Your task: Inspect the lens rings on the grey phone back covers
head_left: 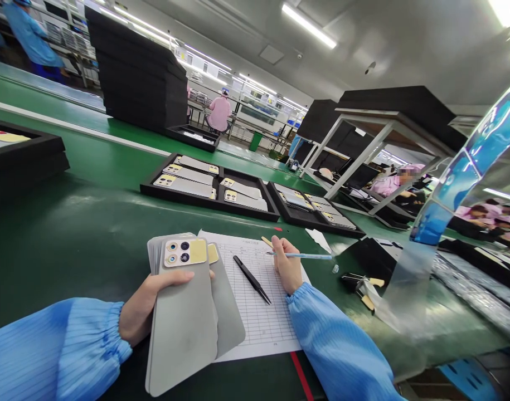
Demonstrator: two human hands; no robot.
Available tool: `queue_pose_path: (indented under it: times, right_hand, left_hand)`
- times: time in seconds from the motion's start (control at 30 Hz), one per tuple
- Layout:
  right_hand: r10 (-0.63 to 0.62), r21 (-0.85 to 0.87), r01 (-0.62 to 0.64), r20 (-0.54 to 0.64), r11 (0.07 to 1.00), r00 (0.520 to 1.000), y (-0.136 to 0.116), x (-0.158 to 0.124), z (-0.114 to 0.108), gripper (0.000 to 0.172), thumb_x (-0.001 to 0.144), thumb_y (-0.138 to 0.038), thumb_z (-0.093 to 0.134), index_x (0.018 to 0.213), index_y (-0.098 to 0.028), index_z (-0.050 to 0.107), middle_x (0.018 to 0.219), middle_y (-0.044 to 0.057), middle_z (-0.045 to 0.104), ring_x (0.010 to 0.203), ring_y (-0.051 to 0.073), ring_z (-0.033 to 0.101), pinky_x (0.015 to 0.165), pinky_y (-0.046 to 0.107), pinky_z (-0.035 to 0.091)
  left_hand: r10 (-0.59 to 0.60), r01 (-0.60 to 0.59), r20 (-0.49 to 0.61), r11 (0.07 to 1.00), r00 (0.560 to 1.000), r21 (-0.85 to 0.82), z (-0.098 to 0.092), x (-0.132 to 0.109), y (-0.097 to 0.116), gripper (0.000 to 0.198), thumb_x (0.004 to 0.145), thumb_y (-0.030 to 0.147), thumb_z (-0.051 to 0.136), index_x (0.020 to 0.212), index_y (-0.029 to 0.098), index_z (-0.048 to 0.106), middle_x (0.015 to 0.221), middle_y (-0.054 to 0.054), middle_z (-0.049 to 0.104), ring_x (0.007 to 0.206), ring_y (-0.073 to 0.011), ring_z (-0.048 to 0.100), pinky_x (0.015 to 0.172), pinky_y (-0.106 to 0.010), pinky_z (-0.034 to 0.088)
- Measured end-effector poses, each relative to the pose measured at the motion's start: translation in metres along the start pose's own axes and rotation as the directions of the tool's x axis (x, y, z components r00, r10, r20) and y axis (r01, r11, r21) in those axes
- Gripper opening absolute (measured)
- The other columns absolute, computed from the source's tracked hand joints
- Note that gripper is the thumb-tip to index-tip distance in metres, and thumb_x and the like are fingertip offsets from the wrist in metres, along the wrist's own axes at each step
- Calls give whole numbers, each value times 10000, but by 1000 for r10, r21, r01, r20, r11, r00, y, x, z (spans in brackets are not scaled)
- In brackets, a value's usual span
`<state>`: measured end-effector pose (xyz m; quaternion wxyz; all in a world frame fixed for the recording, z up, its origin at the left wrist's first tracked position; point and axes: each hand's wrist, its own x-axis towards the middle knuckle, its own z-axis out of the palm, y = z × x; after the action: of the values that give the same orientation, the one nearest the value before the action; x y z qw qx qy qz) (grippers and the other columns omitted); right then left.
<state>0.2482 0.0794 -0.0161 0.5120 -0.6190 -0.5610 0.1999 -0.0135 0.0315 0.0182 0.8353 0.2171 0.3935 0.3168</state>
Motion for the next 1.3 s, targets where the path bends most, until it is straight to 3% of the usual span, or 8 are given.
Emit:
queue_pose_path:
  times: [0.2, 0.33, 0.5, 0.6, 0.73, 0.93, 1.17, 1.3]
  right_hand:
    - [-192, -233, 196, 41, 952, 981, -8, 0, -6, 259, 794, -370, 528, 625, -174, 542, 504, -58, 417, 474, 90, 401, 481, 229, 334]
    - [-281, -364, 287, 71, 886, 957, -6, 19, -33, 157, 797, -292, 529, 886, -176, 584, 867, 32, 582, 692, 136, 518, 675, 288, 419]
    - [-229, -523, 224, 56, 823, 972, 19, 43, -75, 180, 848, -306, 484, 867, -159, 588, 822, 22, 588, 781, 151, 544, 757, 354, 419]
    - [-191, -555, 168, 16, 815, 981, 23, 45, -80, 181, 838, -291, 499, 920, -155, 585, 833, 38, 592, 771, 159, 552, 759, 373, 419]
    - [-212, -473, 220, 71, 853, 975, -13, 30, -51, 168, 793, -232, 488, 876, -150, 610, 842, 95, 616, 805, 221, 551, 764, 399, 411]
    - [-223, -101, 294, 435, 951, 872, -81, -23, 20, 234, 833, -372, 451, 762, -186, 575, 650, 3, 607, 593, 134, 555, 543, 231, 435]
    - [-94, 228, -31, 514, 973, 853, -76, -57, 40, 203, 880, -410, 367, 838, -211, 382, 611, -60, 471, 512, 85, 445, 474, 192, 347]
    - [-72, 274, -88, 523, 958, 849, -70, -58, 41, 161, 887, -371, 373, 857, -213, 369, 622, -58, 465, 522, 84, 426, 487, 196, 317]
  left_hand:
    - [-1, 1, -1, 1000, 1000, -14, -1, 0, 0, 335, 683, 311, 566, 957, 124, 618, 759, -57, 685, 621, -202, 628, 630, -296, 481]
    - [1, -1, 9, 1000, 1000, -22, -3, 2, -1, 373, 675, 310, 573, 992, 117, 606, 748, -57, 681, 626, -204, 626, 632, -301, 479]
    - [3, -2, 21, 1000, 1000, -7, -4, 3, -1, 412, 675, 318, 579, 1020, 94, 590, 766, -81, 683, 651, -219, 629, 661, -319, 476]
    - [33, -33, 43, 999, 999, 4, -5, 4, -2, 377, 674, 309, 578, 986, 101, 611, 776, -86, 686, 651, -216, 629, 657, -318, 478]
    - [141, -146, 62, 987, 988, 72, -8, 8, -8, 338, 638, 276, 608, 915, 87, 650, 801, -109, 689, 690, -224, 622, 668, -319, 481]
    - [284, -302, 173, 949, 943, 88, -6, 6, -17, 296, 611, 225, 630, 869, 88, 680, 848, -104, 688, 720, -193, 606, 684, -288, 483]
    - [208, -237, 237, 966, 949, 102, -4, 3, -20, 293, 601, 225, 633, 856, 90, 687, 801, -89, 690, 644, -152, 602, 608, -238, 487]
    - [136, -163, 187, 977, 973, 139, -4, 0, -17, 281, 600, 247, 651, 837, 104, 700, 762, -80, 699, 620, -156, 609, 593, -230, 493]
